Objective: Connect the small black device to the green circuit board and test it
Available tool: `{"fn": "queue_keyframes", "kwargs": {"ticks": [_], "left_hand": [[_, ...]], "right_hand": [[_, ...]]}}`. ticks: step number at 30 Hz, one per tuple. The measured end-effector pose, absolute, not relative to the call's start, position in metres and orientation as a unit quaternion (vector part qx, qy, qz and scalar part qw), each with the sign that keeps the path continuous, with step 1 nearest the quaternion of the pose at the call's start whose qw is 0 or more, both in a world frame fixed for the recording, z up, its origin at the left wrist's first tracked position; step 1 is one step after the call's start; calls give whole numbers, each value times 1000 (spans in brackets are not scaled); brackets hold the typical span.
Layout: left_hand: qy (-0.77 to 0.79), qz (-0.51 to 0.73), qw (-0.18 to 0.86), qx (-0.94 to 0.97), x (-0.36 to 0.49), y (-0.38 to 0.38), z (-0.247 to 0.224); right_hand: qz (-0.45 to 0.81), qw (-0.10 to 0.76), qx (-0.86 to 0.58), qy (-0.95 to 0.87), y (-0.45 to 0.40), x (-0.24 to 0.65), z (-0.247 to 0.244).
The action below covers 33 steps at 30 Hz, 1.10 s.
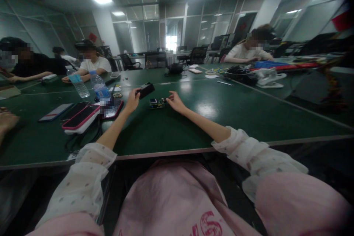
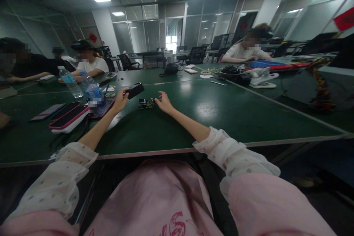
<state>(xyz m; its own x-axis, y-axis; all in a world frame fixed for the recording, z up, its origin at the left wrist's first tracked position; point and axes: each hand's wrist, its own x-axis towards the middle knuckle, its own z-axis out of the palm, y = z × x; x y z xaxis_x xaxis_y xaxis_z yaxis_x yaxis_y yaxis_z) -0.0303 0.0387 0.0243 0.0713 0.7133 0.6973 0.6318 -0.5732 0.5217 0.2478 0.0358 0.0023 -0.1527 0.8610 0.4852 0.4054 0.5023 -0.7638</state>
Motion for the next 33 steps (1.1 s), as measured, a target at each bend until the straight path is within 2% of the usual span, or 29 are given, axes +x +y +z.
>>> {"fn": "queue_keyframes", "kwargs": {"ticks": [2, 6, 14, 24, 28, 33], "left_hand": [[431, 511, 26, 744, -21, 30, 33], [400, 448, 25, 799, 3, 9, 41], [400, 422, 20, 813, 21, 0, 30], [394, 384, 32, 834, 12, 13, 21], [398, 372, 70, 836, 6, 17, 14], [422, 389, 197, 795, -2, 29, 1]], "right_hand": [[212, 506, -434, -715, 37, 250, 5], [205, 526, -403, -720, 35, 252, 14], [254, 490, -339, -762, 20, 245, 21], [182, 469, -346, -792, 36, 250, 5], [194, 428, -366, -803, 35, 252, 2], [209, 397, -379, -809, 37, 254, 0]]}}
